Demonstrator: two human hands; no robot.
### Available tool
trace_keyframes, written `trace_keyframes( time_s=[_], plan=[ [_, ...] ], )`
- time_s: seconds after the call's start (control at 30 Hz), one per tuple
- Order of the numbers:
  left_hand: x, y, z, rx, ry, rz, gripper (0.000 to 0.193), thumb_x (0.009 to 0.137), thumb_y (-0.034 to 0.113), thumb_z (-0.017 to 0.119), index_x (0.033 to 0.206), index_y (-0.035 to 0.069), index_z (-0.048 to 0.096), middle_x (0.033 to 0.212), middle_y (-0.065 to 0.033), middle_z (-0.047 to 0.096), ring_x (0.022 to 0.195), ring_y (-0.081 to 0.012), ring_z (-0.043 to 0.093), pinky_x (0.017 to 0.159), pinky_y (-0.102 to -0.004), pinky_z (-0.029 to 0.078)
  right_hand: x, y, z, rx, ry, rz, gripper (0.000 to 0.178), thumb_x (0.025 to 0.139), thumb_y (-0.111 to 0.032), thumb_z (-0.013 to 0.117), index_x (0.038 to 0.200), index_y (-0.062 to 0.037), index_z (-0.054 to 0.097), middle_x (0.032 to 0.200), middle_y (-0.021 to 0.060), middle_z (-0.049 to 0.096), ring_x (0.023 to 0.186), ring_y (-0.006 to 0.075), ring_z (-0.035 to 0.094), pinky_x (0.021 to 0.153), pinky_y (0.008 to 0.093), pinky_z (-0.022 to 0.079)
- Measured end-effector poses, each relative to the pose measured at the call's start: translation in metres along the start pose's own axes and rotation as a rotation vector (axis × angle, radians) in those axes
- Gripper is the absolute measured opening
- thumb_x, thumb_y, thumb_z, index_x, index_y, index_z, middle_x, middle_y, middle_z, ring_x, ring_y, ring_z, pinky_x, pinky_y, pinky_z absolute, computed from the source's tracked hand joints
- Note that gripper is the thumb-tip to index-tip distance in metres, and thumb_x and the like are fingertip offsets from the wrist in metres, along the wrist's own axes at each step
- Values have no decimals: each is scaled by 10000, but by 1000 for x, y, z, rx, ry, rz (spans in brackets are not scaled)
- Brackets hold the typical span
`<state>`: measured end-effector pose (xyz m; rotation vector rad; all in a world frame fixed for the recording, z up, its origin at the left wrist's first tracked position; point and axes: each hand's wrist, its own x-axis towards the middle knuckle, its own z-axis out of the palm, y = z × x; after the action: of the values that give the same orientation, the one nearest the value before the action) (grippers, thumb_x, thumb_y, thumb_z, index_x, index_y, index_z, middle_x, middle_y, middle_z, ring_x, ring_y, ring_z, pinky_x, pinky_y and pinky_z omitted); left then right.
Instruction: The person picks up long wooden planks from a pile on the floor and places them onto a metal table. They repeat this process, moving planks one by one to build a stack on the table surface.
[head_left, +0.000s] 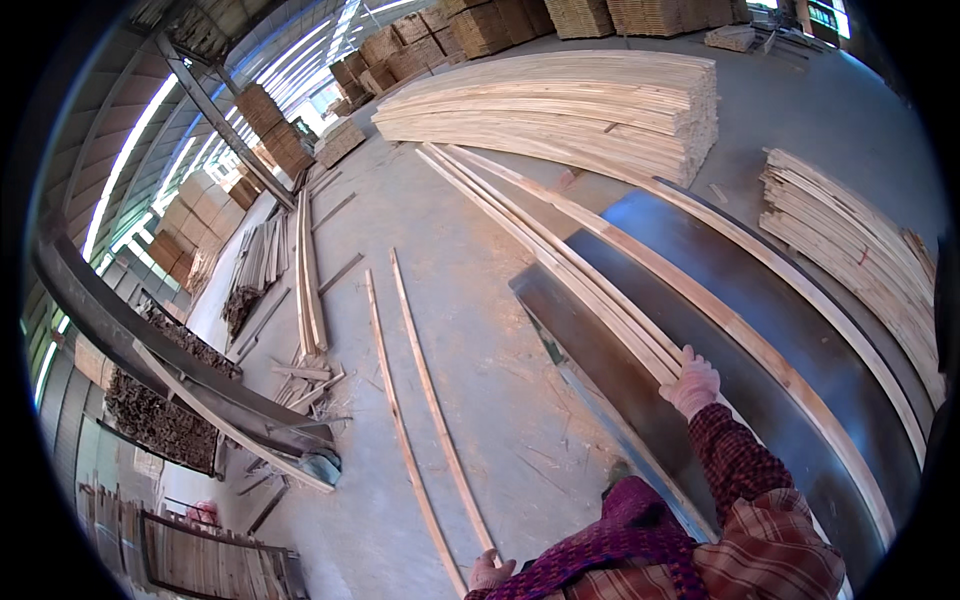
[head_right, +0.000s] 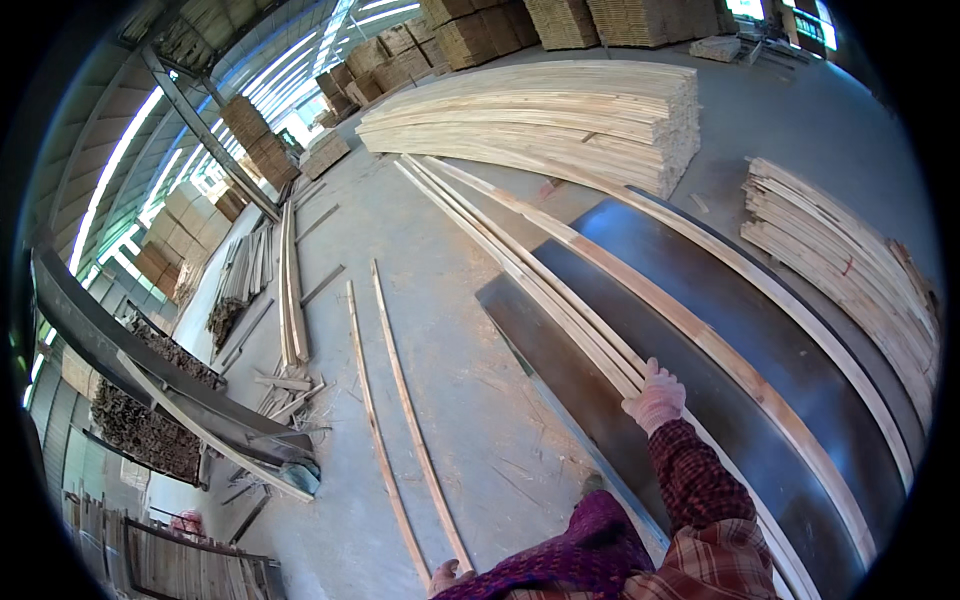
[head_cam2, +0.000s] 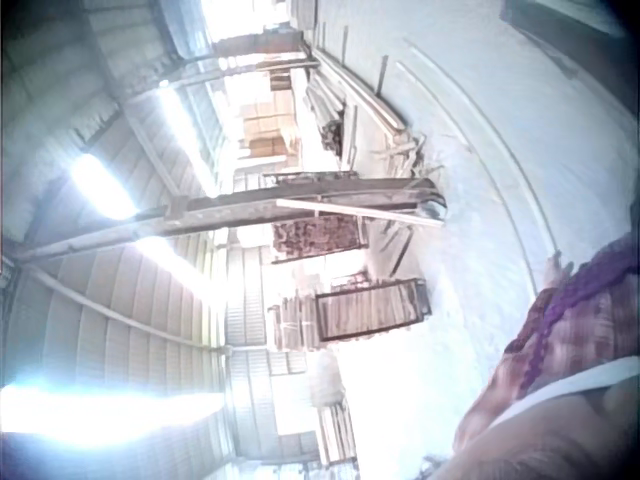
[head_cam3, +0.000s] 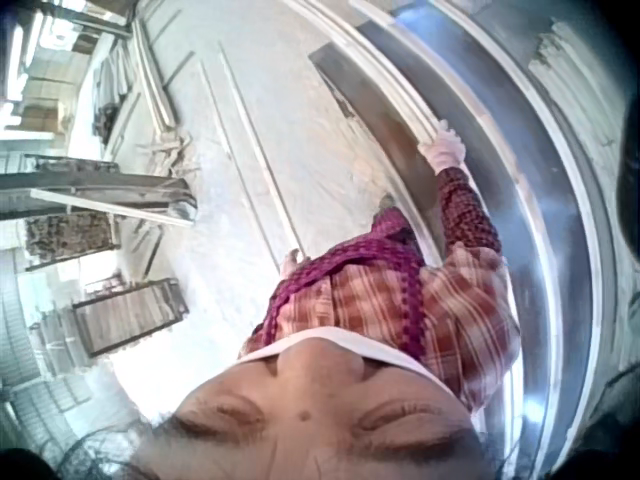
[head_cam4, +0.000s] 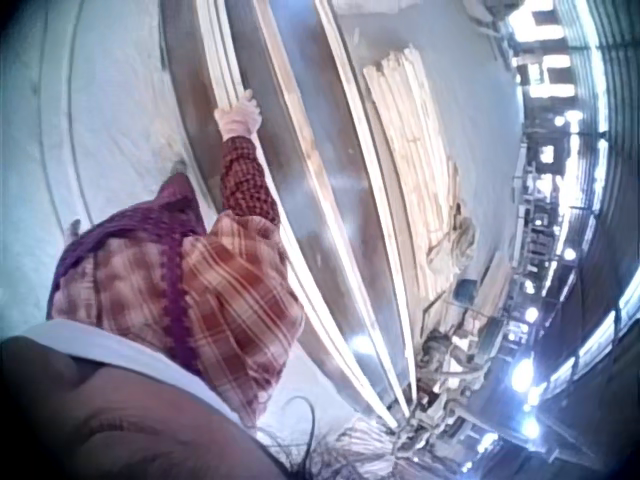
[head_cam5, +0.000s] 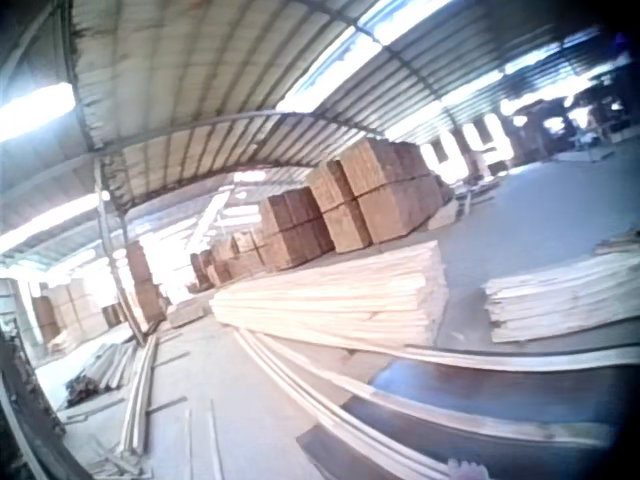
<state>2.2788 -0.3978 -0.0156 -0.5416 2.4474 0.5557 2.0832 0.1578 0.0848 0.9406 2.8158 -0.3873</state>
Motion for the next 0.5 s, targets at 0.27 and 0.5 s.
trace_keyframes(
  time_s=[0.27, 0.5],
  plan=[
    [113, 130, -106, 54, -3, 89, 760, 855, 565, 750, 1469, 148, 585, 1451, -176, 617, 1369, -339, 574, 1149, -440, 448, 79, -72, -1, 11, 7, -25, 926, 703, -429, 872, 1452, -97, 441, 1292, 154, 640, 1219, 316, 635, 1017, 440, 513],
    [265, 323, -213, 234, 46, 547, 678, 840, 446, 794, 1398, 101, 623, 1330, -215, 656, 1259, -407, 619, 1080, -482, 497, 86, -73, 8, 21, -24, -34, 779, 713, -433, 881, 1344, -144, 525, 1234, 125, 662, 1145, 321, 664, 989, 451, 520]
  ],
)
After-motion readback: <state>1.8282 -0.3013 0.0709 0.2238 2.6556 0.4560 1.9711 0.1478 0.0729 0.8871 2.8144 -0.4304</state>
